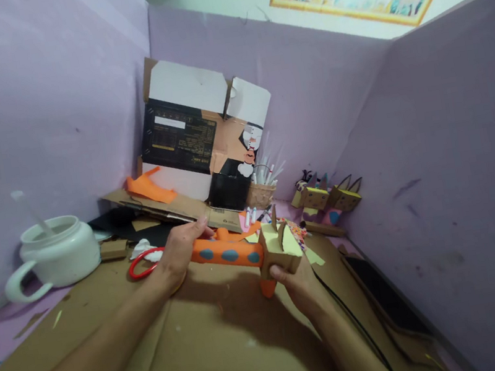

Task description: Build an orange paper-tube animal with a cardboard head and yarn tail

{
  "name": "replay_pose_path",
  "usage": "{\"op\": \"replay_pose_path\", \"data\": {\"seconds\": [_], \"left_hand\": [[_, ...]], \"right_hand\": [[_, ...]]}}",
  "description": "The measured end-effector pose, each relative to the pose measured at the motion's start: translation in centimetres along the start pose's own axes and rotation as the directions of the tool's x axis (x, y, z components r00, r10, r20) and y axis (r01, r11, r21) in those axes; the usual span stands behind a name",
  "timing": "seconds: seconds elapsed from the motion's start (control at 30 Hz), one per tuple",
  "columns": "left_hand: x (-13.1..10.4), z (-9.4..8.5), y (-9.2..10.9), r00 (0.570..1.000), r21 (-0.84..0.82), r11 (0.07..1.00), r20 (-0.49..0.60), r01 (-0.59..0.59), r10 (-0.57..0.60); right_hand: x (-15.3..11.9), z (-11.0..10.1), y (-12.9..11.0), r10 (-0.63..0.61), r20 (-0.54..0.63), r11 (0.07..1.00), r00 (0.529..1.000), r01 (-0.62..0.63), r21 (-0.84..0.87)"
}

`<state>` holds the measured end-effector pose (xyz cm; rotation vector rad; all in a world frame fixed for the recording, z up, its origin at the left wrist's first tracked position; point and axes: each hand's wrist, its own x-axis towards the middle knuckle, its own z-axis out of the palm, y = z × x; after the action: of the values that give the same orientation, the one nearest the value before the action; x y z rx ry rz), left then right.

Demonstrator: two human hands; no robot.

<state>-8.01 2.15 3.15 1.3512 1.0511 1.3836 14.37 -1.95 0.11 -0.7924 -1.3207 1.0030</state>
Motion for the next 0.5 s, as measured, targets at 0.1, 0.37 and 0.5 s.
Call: {"op": "replay_pose_path", "data": {"seconds": [0.1, 0.37, 0.5], "left_hand": [[-0.2, 0.2, 0.2, 1.000, 0.042, 0.999, 0.022, 0.001, -0.002], [-0.6, 0.5, 1.5, 0.999, -0.017, 1.000, 0.020, 0.026, -0.025], [0.0, 0.4, 2.1, 0.990, -0.209, 0.974, -0.094, 0.084, -0.105]], "right_hand": [[0.0, 0.0, 0.0, -0.012, 0.004, 0.998, 1.000, 0.012, 0.058], [-0.2, 0.0, -0.1, 0.013, -0.006, 0.992, 1.000, -0.012, 0.123], [0.3, 0.0, -1.3, 0.003, -0.140, 0.971, 0.990, 0.030, 0.236]]}}
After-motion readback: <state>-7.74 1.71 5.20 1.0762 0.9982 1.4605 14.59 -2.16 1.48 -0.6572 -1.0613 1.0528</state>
